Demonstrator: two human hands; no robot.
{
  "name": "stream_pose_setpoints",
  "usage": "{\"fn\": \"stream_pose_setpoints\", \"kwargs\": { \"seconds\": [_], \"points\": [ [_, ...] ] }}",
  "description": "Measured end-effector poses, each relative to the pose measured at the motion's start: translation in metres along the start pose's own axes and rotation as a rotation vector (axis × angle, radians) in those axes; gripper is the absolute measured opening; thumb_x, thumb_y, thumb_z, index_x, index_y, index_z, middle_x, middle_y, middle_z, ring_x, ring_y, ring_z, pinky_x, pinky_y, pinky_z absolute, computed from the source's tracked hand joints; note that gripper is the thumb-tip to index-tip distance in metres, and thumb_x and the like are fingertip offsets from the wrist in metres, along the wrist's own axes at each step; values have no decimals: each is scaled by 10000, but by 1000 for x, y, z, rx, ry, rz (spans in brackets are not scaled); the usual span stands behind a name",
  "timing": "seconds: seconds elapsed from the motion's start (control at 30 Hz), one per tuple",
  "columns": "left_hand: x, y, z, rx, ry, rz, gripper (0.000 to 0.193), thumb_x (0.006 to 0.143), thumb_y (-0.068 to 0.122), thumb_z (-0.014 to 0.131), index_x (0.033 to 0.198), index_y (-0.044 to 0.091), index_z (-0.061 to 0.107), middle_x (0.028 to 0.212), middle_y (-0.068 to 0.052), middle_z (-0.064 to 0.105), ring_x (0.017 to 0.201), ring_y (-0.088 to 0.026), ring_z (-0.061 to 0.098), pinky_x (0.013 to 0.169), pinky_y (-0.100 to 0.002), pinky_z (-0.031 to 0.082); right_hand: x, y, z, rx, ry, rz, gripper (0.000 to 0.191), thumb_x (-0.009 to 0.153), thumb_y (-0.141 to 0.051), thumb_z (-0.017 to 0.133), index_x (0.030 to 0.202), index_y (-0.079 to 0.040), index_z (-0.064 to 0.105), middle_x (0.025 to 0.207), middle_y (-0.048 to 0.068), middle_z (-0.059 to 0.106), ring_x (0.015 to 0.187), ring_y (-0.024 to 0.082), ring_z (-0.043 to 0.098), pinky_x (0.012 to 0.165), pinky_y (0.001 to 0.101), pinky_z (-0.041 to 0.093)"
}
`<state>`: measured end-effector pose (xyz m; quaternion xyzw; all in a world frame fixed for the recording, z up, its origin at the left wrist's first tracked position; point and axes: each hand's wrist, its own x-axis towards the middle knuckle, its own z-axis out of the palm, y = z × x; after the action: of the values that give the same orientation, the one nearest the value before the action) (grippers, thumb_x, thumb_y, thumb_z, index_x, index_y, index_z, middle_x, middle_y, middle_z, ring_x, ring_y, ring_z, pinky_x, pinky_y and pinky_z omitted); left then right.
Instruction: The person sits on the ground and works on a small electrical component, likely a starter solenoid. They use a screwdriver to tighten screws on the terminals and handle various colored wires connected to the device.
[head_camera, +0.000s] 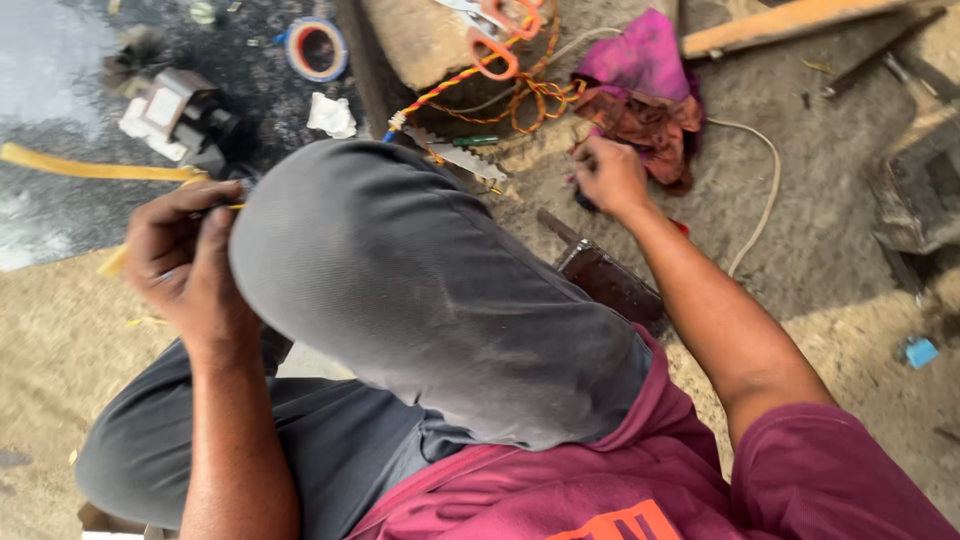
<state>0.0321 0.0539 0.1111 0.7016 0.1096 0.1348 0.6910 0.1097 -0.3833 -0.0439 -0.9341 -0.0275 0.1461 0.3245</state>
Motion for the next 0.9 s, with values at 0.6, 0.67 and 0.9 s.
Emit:
{"fn": "stream_pose_setpoints", "kwargs": {
  "seconds": [0.6,0.67,0.9],
  "points": [
    [26,27,28,-98,58,125,471,1025,-129,594,1453,32,482,1222,-88,665,1155,-153,671,990,-289,593,44,-68,43,-339,-345,-264,217,900,-105,645,1109,-55,619,1044,158,689,942,302,693,859,407,586],
    [27,43,29,92,75,227,510,1017,-122,630,1474,35,466,1216,-94,675,1159,-157,692,975,-288,593,33,-55,17,-226,-297,-184,208,905,-93,628,1108,-52,608,1039,158,685,933,297,692,861,401,591],
    [41,103,21,310,56,506,562,990,-64,705,1483,72,471,1156,-99,749,1057,-187,766,910,-296,602,51,-154,-127,454,155,-301,180,922,-52,570,1101,-45,570,1022,157,668,901,280,689,869,377,608]
  ]
}}
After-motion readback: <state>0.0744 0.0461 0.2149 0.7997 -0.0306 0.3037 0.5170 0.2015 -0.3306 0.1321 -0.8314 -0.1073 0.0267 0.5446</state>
